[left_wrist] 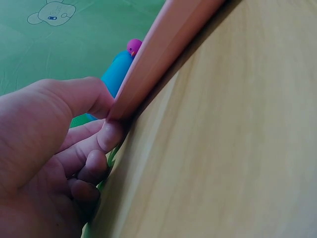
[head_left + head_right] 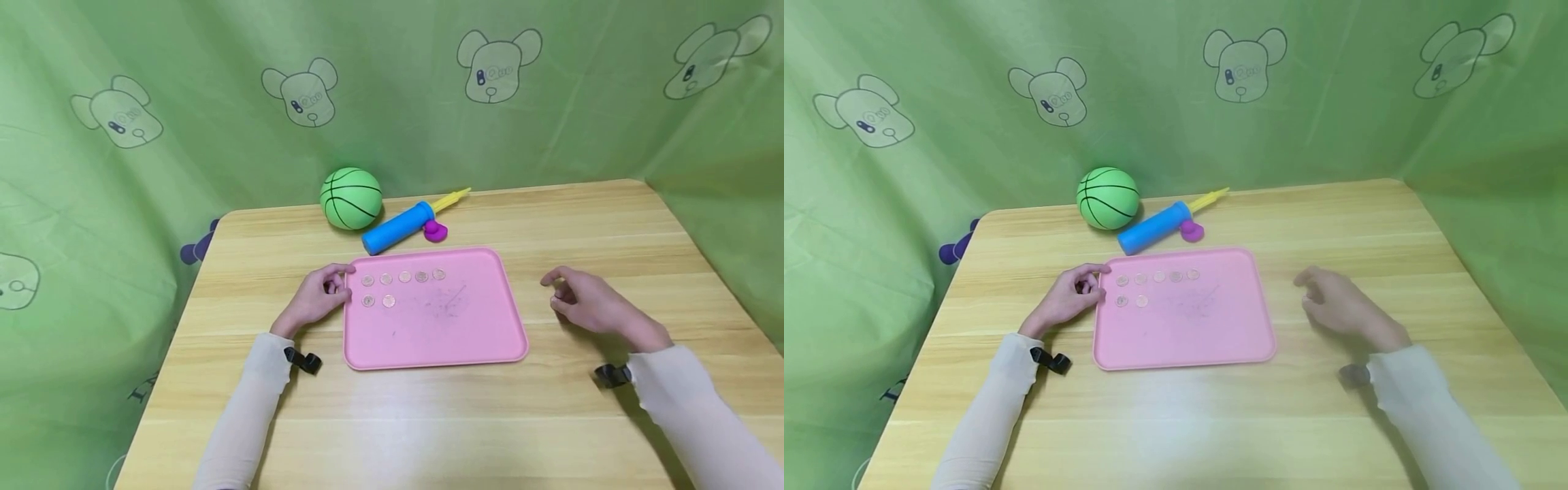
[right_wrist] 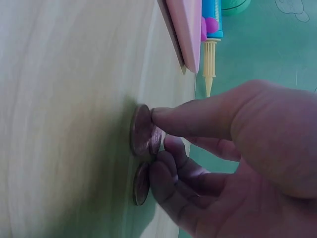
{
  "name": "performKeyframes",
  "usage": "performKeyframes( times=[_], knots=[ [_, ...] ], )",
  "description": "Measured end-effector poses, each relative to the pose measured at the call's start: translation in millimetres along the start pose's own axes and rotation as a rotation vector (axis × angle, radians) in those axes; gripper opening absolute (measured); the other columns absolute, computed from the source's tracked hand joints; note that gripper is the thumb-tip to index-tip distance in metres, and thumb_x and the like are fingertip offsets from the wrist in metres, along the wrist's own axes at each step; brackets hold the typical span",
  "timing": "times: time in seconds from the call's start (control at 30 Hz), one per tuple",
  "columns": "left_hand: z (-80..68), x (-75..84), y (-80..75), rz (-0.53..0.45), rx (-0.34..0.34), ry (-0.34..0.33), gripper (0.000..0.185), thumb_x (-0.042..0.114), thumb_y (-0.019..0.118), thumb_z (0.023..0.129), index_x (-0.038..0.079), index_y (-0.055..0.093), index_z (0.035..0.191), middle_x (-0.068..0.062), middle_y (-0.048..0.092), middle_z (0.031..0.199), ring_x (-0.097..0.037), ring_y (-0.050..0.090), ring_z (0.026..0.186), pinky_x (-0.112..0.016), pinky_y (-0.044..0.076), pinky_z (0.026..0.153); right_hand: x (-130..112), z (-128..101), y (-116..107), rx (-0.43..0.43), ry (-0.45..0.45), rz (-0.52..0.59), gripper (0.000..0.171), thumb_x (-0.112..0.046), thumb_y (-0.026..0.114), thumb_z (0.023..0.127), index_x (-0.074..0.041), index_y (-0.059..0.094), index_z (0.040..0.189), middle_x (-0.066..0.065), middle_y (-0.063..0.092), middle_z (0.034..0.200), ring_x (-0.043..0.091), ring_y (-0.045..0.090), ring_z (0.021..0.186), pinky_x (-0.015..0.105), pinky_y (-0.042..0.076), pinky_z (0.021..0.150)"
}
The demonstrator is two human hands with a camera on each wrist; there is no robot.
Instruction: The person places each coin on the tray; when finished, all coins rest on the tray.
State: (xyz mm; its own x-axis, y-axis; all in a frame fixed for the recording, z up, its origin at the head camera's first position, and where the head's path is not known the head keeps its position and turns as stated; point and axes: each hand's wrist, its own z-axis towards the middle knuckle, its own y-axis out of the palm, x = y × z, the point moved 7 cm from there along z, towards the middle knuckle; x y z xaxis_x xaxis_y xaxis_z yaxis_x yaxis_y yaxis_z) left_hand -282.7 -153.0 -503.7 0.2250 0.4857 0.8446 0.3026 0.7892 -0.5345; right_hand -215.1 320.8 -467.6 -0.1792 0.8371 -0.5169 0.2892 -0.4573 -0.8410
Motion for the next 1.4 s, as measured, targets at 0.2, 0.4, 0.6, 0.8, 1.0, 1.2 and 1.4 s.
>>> performKeyframes(
  times=[0.2,0.4,0.6,0.8,1.0,1.2,1.4],
  knots=[
    [-0.6,1.0,-0.6,-0.004,0.001,-0.008,0.048,0.001,0.075,0.095,0.003,0.068,0.142,-0.007,0.066,0.090,-0.017,0.053,0.078,-0.022,0.043,0.071,-1,1,-3,0.011,0.023,-0.003,0.044,-0.004,0.069,0.101,0.009,0.056,0.141,0.025,0.074,0.110,0.038,0.073,0.103,0.062,0.060,0.094],
    [-1.5,1.9,0.3,-0.002,-0.003,-0.017,0.048,0.002,0.074,0.095,0.004,0.068,0.142,-0.007,0.067,0.090,-0.017,0.053,0.077,-0.023,0.043,0.071,2,1,-3,-0.041,0.049,-0.021,0.043,-0.009,0.069,0.103,0.008,0.055,0.140,0.015,0.075,0.102,0.028,0.071,0.095,0.054,0.060,0.087],
    [-1.7,1.6,0.6,0.000,-0.002,-0.018,0.048,0.002,0.073,0.095,0.004,0.068,0.142,-0.007,0.066,0.090,-0.017,0.053,0.078,-0.023,0.043,0.071,0,4,-2,-0.045,0.023,-0.046,0.046,-0.007,0.071,0.100,0.010,0.054,0.139,0.013,0.068,0.097,0.023,0.062,0.087,0.040,0.054,0.077],
    [-1.3,1.7,0.6,-0.001,0.000,-0.015,0.047,0.002,0.074,0.094,0.004,0.069,0.141,-0.007,0.066,0.090,-0.016,0.053,0.077,-0.023,0.043,0.071,-7,4,-7,0.036,-0.013,-0.042,0.046,-0.005,0.076,0.095,0.010,0.060,0.136,0.022,0.069,0.105,0.029,0.067,0.093,0.049,0.058,0.083],
    [-1.6,1.6,1.1,-0.002,-0.001,-0.015,0.047,0.002,0.074,0.095,0.004,0.069,0.141,-0.008,0.066,0.090,-0.017,0.053,0.077,-0.023,0.043,0.071,-6,3,-8,0.100,0.005,-0.010,0.035,-0.005,0.076,0.097,0.002,0.068,0.131,0.011,0.076,0.100,0.022,0.071,0.090,0.033,0.057,0.080],
    [-2.0,1.1,1.3,-0.006,-0.001,-0.020,0.047,0.002,0.073,0.095,0.004,0.069,0.141,-0.009,0.066,0.090,-0.018,0.053,0.078,-0.023,0.042,0.071,-14,4,-10,0.204,-0.019,0.030,0.029,-0.005,0.079,0.096,-0.003,0.074,0.125,0.006,0.080,0.099,0.020,0.073,0.091,0.021,0.054,0.077],
    [-2.1,2.3,0.8,-0.006,-0.001,-0.024,0.048,0.002,0.074,0.095,0.004,0.068,0.143,-0.009,0.066,0.092,-0.017,0.053,0.079,-0.023,0.043,0.071,-35,13,-7,0.224,-0.043,0.099,0.030,-0.006,0.079,0.097,-0.002,0.073,0.126,0.008,0.080,0.101,0.025,0.075,0.095,0.020,0.055,0.075]
  ],
)
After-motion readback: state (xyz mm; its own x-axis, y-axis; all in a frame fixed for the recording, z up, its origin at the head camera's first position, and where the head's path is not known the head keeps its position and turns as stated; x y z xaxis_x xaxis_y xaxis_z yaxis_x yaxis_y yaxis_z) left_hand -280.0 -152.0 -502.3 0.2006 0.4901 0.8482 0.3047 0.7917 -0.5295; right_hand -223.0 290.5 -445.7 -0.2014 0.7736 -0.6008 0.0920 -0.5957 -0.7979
